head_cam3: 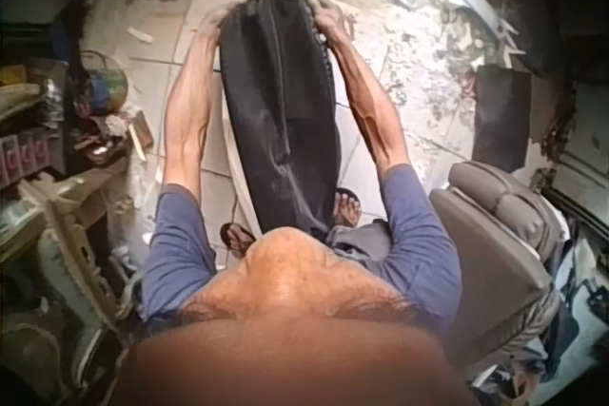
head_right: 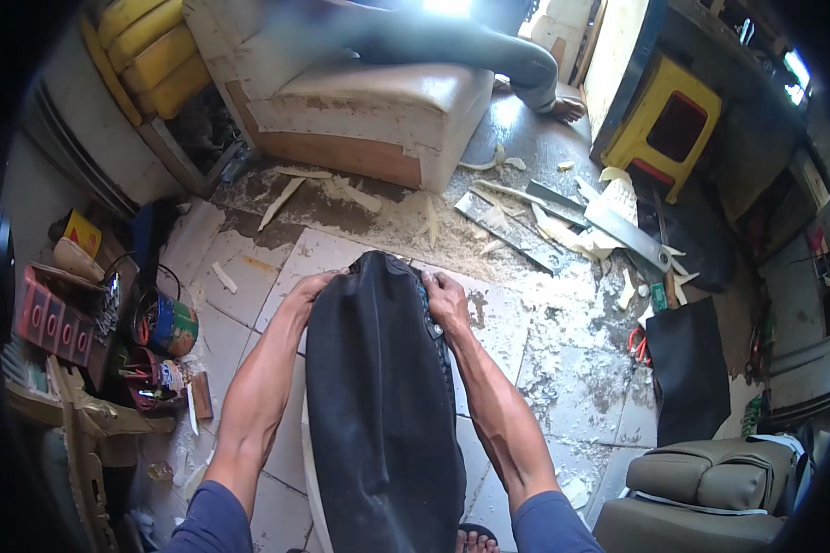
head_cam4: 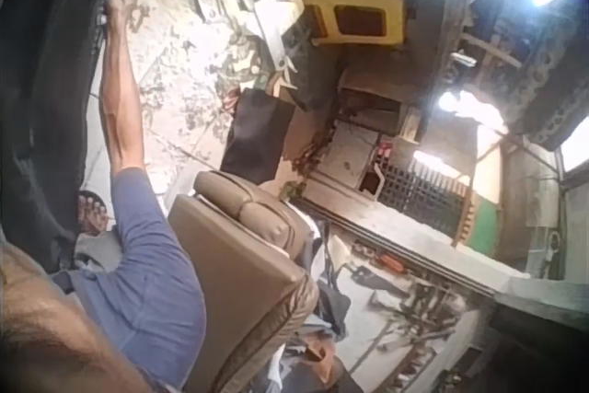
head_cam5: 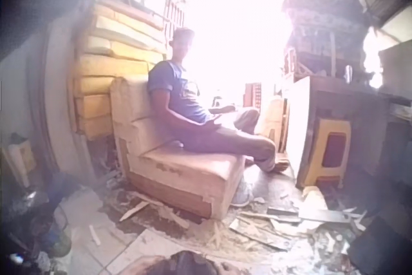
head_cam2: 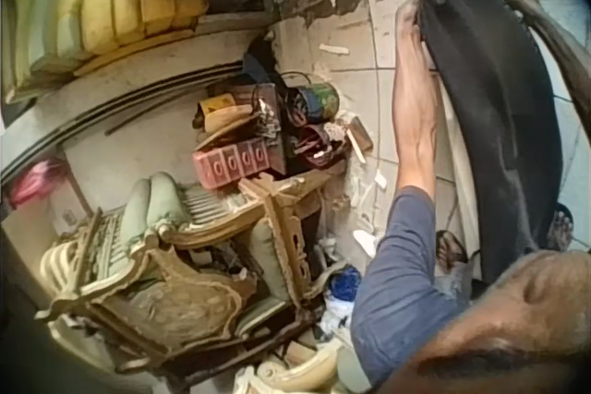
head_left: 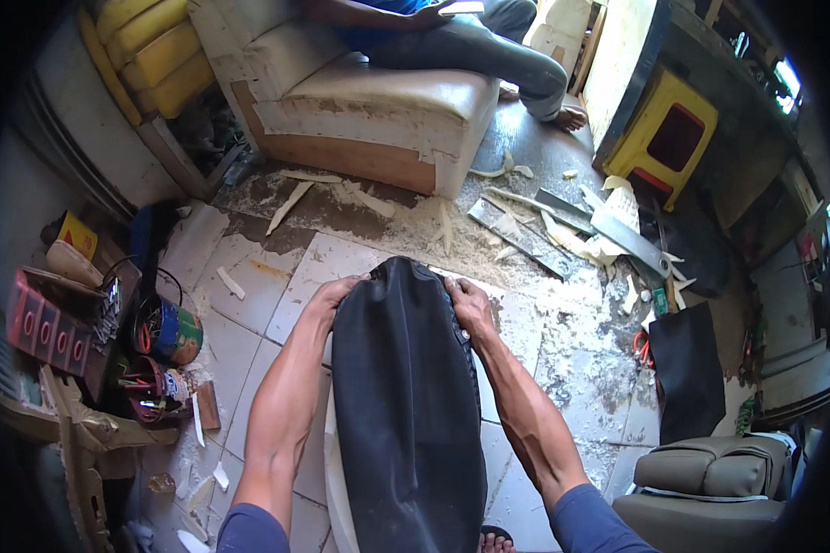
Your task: The person fits a black cover over a foam seat cushion, smoothing it by hand and trimming the excess material with scissors.
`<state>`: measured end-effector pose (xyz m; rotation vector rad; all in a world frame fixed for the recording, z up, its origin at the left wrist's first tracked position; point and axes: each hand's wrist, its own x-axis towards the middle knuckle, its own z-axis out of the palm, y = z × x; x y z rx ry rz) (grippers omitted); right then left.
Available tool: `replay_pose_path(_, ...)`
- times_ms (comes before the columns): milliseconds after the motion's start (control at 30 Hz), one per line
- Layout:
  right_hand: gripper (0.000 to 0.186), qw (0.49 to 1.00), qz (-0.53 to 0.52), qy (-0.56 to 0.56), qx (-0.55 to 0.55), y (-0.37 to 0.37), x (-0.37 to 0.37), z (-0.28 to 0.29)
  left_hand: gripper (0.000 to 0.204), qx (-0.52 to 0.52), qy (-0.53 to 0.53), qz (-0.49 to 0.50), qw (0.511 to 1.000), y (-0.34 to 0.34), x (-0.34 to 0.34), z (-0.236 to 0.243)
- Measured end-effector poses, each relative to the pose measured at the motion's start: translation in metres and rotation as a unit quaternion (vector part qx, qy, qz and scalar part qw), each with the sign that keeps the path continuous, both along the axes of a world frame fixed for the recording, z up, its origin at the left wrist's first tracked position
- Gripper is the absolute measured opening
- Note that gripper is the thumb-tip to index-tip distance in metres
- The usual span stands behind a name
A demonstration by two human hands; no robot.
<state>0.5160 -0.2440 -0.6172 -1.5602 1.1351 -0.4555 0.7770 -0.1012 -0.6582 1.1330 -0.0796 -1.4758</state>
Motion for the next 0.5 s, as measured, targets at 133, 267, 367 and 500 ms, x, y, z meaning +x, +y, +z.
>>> replay_pose_path(133,0.043,0.987,0.096,0.123,0.034,-0.006,-0.035,-0.02,0.026,0.004,0.02,-0.088,0.996,0.036,-0.022,0.01)
replay_pose_path(267,0.051,0.999,-0.002,-0.02,-0.03,0.013,-0.052,-0.034,0.035,-0.035,0.03,-0.009,0.999,0.04,-0.044,0.037)
replay_pose_path(367,0.059,0.992,0.064,0.066,0.087,-0.002,-0.031,-0.003,0.049,-0.077,0.002,-0.076,0.994,0.06,-0.005,0.045)
replay_pose_path(500,0.061,0.99,0.124,0.063,0.022,0.003,-0.025,0.035,0.045,0.083,-0.375,-0.09,0.919,0.02,-0.049,0.076)
